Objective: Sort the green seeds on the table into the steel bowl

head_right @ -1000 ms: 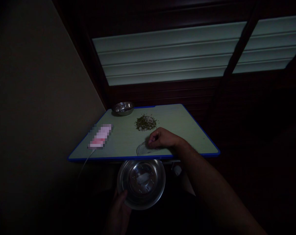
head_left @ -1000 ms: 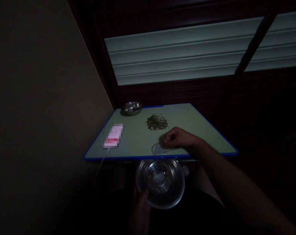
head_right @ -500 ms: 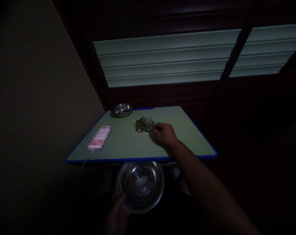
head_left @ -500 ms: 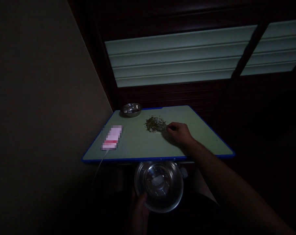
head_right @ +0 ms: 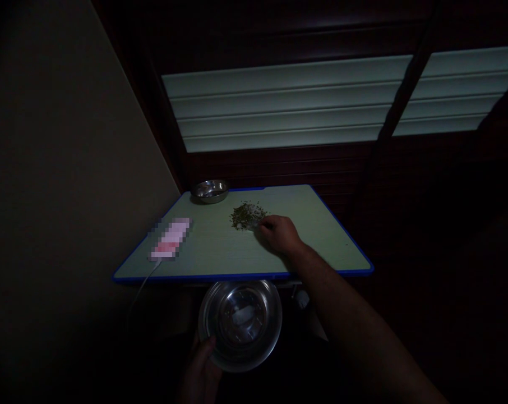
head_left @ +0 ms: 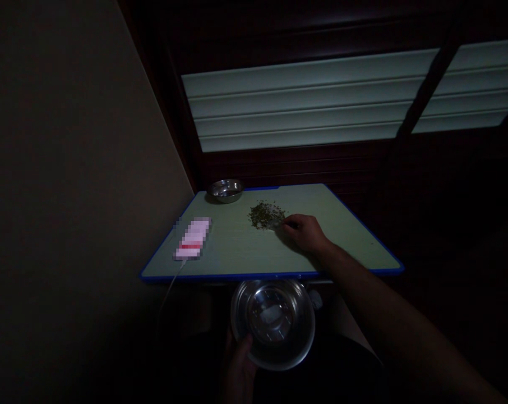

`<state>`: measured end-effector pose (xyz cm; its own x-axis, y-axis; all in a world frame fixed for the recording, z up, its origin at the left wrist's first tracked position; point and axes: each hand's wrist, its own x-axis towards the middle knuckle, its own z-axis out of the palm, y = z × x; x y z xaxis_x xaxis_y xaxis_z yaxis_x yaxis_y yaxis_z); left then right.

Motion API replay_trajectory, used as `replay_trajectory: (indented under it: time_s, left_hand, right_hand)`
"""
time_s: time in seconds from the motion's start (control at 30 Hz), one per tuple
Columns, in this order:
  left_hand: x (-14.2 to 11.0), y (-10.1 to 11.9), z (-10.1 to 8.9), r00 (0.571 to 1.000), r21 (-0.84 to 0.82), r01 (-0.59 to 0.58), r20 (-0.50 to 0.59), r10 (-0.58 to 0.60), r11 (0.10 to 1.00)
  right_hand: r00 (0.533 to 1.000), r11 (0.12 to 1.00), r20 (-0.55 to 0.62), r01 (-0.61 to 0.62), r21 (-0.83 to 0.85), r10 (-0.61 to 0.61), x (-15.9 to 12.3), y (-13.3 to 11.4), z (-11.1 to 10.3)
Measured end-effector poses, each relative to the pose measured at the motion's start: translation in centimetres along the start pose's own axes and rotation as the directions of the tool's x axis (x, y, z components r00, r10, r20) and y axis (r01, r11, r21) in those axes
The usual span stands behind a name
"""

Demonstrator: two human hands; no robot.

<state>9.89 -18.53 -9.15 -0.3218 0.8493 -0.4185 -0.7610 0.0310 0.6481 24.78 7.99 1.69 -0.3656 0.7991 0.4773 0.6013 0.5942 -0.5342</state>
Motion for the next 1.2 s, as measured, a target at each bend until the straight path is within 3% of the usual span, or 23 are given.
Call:
replay_trajectory:
  time_s: [1.03, 1.2]
  left_hand:
    - [-0.5, 0.3, 0.8, 1.000, 0.013, -0.006, 0.000, 0.006, 1.000]
    - [-0.6, 0.2, 0.9, 0.999, 0.011, -0.017, -0.047, 0.018, 1.000]
  right_hand:
    - [1.000, 0.998, 0.030, 0.005, 0.059, -0.006, 0.1, 0.2, -0.2]
    - [0.999, 0.997, 0.036, -0.004, 0.079, 0.001, 0.0, 0.3, -0.1]
